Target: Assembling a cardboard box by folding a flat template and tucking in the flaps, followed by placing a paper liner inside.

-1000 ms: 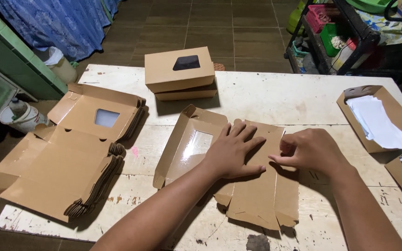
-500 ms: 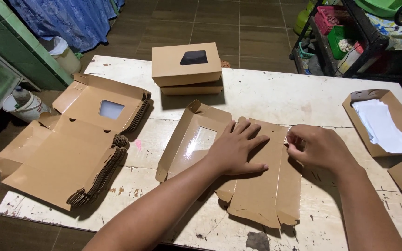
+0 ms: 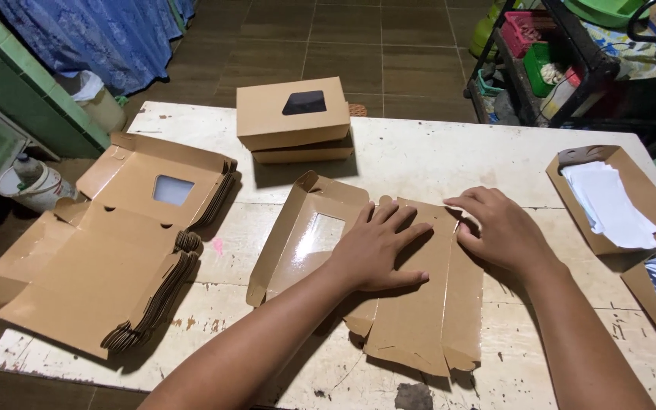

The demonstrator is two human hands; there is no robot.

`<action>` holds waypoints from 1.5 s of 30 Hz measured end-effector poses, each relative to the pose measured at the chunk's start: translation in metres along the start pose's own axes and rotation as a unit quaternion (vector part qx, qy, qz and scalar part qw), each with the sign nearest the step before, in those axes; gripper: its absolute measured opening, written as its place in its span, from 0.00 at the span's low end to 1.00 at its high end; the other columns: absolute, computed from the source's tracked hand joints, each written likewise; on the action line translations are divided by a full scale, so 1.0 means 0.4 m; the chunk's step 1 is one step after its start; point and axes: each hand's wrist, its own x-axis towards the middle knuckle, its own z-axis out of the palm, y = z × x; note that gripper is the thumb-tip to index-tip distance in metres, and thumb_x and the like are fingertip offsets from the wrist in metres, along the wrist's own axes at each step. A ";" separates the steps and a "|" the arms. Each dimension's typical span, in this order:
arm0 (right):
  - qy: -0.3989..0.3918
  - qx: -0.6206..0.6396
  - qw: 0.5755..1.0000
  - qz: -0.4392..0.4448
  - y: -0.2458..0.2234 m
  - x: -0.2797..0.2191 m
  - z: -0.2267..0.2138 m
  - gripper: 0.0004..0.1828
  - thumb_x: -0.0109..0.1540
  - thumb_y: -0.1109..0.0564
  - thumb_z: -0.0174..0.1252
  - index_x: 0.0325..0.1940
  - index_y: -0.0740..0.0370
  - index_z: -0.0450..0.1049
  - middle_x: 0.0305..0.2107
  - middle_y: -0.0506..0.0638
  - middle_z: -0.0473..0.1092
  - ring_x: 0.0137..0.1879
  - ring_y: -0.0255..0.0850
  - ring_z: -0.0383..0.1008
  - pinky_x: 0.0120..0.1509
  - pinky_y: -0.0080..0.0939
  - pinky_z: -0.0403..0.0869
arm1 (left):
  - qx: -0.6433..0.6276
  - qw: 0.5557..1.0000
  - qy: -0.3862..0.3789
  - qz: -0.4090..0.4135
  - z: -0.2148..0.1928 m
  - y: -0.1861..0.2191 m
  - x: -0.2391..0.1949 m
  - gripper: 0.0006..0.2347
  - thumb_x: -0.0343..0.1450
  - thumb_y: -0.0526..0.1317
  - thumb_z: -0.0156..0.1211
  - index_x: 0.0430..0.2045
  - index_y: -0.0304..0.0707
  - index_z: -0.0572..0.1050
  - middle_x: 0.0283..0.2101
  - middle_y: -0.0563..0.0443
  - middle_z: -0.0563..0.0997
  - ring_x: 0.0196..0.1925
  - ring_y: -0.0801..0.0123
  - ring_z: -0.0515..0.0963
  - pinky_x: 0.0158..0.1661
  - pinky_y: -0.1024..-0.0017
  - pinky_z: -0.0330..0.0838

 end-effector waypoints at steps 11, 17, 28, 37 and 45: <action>-0.026 -0.014 0.999 -0.029 -0.038 -0.010 -0.014 0.29 0.57 0.37 0.57 0.62 0.42 0.74 0.51 0.43 0.74 0.66 0.41 0.71 0.71 0.45 0.66 | -0.121 0.992 0.035 0.019 0.003 -0.002 0.004 0.28 0.71 0.50 0.46 0.70 0.51 0.57 0.70 0.39 0.63 0.73 0.39 0.63 0.70 0.38 0.49; 0.028 -0.030 0.998 -0.049 -0.030 -0.013 0.024 0.25 0.61 0.36 0.58 0.59 0.43 0.76 0.42 0.41 0.78 0.57 0.38 0.76 0.67 0.42 0.69 | -0.275 0.952 0.136 -0.009 0.073 -0.030 0.019 0.22 0.71 0.41 0.51 0.62 0.55 0.61 0.58 0.49 0.69 0.63 0.50 0.74 0.60 0.48 0.69; 0.123 0.045 0.981 -0.141 -0.088 -0.039 0.003 0.11 0.59 0.43 0.63 0.43 0.44 0.80 0.27 0.38 0.76 0.40 0.35 0.78 0.52 0.37 0.75 | 0.074 0.966 0.197 -0.149 0.085 -0.087 0.035 0.08 0.64 0.47 0.56 0.29 0.48 0.75 0.36 0.48 0.73 0.47 0.50 0.76 0.44 0.55 0.68; 0.045 0.073 0.974 -0.209 -0.111 -0.061 0.020 0.09 0.56 0.43 0.64 0.32 0.47 0.81 0.27 0.41 0.78 0.37 0.40 0.80 0.45 0.39 0.78 | 0.054 0.964 0.218 -0.144 0.088 -0.085 0.038 0.08 0.64 0.46 0.55 0.30 0.49 0.77 0.36 0.46 0.75 0.48 0.48 0.77 0.46 0.53 0.69; -0.047 0.066 0.982 -0.173 -0.136 -0.056 0.012 0.12 0.58 0.41 0.60 0.32 0.46 0.83 0.29 0.42 0.79 0.40 0.40 0.80 0.45 0.39 0.78 | 0.040 0.966 0.209 -0.148 0.090 -0.085 0.038 0.09 0.63 0.46 0.54 0.31 0.48 0.76 0.36 0.46 0.74 0.49 0.48 0.76 0.49 0.51 0.67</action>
